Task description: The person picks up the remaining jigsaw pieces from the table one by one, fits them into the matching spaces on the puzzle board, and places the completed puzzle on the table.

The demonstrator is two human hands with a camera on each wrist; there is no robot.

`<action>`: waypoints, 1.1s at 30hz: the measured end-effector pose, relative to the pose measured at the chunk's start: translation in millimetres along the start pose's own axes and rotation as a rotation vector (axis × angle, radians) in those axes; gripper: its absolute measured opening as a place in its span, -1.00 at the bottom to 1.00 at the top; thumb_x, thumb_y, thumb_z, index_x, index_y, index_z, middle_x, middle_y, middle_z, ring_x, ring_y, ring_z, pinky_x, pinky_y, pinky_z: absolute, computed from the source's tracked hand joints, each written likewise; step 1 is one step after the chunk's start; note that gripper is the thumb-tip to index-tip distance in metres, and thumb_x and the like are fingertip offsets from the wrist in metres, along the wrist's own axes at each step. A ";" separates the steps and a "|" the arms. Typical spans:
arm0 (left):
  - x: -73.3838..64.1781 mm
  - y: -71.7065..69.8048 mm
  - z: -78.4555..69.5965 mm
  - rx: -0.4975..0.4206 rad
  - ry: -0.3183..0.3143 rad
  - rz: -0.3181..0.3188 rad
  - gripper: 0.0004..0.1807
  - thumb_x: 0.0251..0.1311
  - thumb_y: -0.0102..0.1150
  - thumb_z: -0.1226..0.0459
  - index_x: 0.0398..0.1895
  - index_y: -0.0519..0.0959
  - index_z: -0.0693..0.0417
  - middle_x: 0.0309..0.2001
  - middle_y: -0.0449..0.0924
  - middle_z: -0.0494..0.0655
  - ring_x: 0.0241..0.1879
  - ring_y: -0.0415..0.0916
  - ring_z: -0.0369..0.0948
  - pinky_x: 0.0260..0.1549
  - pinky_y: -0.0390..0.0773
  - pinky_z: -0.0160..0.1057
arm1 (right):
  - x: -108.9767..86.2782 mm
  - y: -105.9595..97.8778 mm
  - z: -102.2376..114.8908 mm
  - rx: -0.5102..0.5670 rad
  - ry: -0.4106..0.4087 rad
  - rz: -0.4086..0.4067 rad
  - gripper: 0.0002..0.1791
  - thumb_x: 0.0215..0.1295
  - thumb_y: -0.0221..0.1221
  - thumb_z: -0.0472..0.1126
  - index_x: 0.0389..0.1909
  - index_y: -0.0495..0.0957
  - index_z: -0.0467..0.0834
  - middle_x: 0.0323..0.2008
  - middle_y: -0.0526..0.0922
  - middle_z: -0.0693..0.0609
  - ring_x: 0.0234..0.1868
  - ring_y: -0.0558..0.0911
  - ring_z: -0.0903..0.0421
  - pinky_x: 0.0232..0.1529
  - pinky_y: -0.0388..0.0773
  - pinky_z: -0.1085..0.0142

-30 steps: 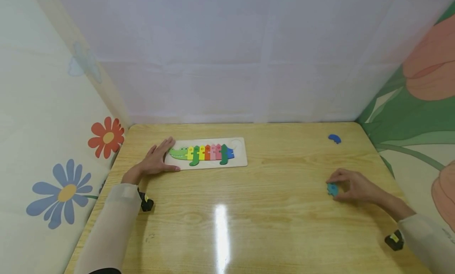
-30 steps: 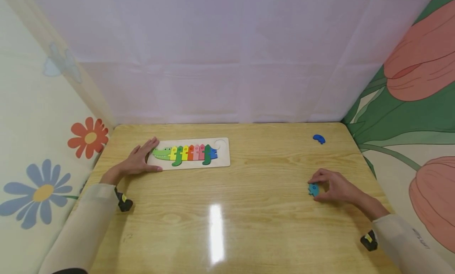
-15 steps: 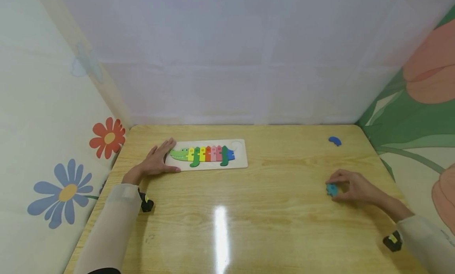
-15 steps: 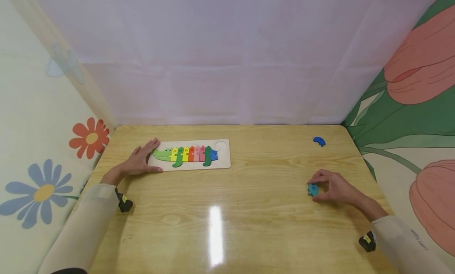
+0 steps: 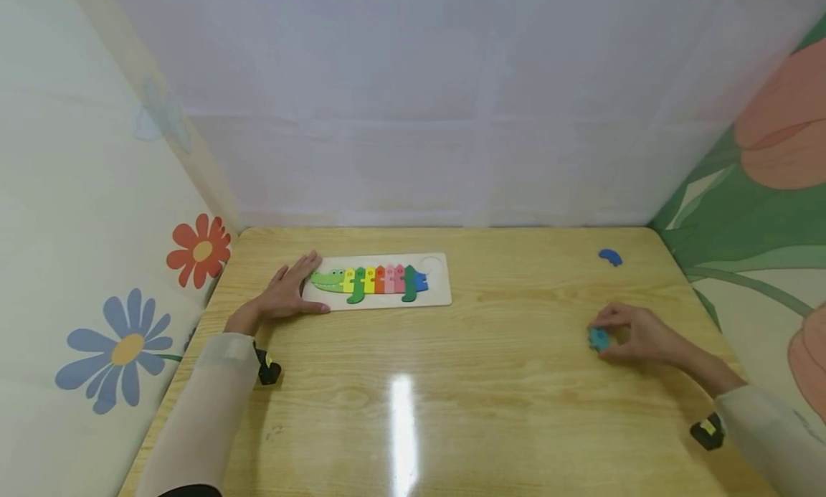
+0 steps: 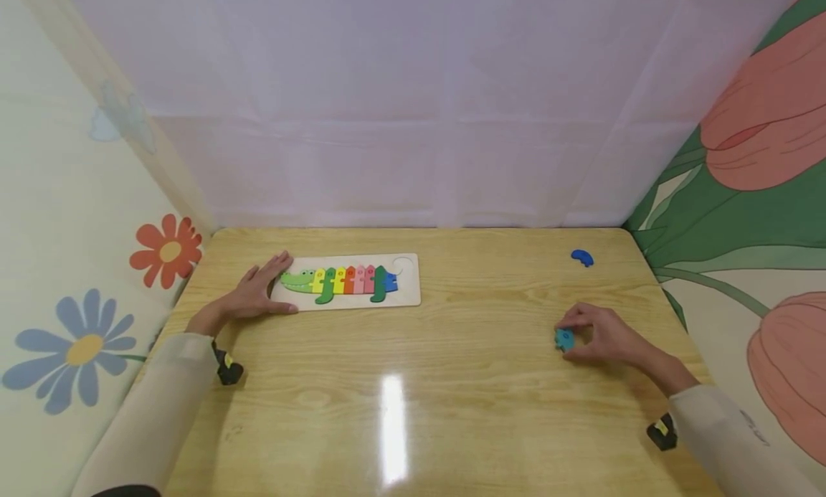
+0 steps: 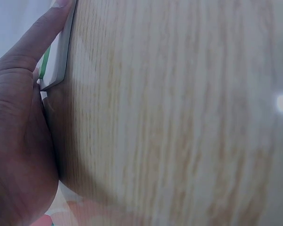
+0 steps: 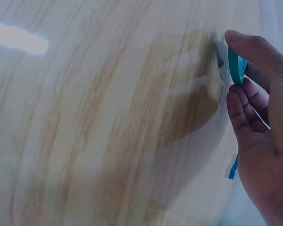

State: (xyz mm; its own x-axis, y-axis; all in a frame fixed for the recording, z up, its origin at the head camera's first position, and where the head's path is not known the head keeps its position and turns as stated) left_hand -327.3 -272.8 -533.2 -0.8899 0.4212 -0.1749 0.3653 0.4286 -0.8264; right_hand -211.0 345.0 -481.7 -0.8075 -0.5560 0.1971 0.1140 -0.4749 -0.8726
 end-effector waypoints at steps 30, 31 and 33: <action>1.8 1.5 3.4 -0.004 -0.008 0.011 0.36 0.16 0.50 -0.19 0.74 -0.18 0.19 0.74 -0.37 0.21 0.70 -0.46 0.18 0.54 -0.48 0.36 | 36.1 7.3 1.5 0.024 0.051 0.042 -0.45 -0.11 0.71 -0.17 -0.03 0.81 -0.18 -0.11 0.68 0.10 -0.10 0.65 0.17 -0.04 0.65 0.25; 1.7 1.4 3.2 -0.003 -0.006 0.009 0.36 0.16 0.50 -0.19 0.74 -0.18 0.19 0.74 -0.37 0.21 0.70 -0.45 0.18 0.54 -0.48 0.36 | 37.5 7.3 2.1 0.018 0.046 0.042 -0.45 -0.11 0.71 -0.17 -0.02 0.81 -0.19 -0.11 0.68 0.10 -0.10 0.65 0.16 -0.05 0.66 0.25; 1.5 1.0 2.8 -0.008 0.000 0.006 0.37 0.15 0.50 -0.20 0.74 -0.18 0.19 0.74 -0.36 0.21 0.70 -0.45 0.18 0.53 -0.49 0.36 | 40.5 6.9 3.4 0.014 0.027 0.030 -0.45 -0.11 0.71 -0.19 -0.03 0.80 -0.21 -0.11 0.69 0.10 -0.10 0.66 0.15 -0.06 0.67 0.24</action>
State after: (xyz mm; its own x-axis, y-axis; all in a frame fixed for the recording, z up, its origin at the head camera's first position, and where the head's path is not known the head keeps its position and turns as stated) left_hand -329.1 -274.0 -535.8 -0.8879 0.4234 -0.1796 0.3724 0.4325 -0.8211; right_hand -240.9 317.0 -478.2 -0.8188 -0.5517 0.1587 0.1462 -0.4678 -0.8717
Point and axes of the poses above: each hand's wrist, its own x-axis towards the middle knuckle, its own y-axis out of the palm, z = x × y, the point moved 9 cm from there along x, towards the middle knuckle
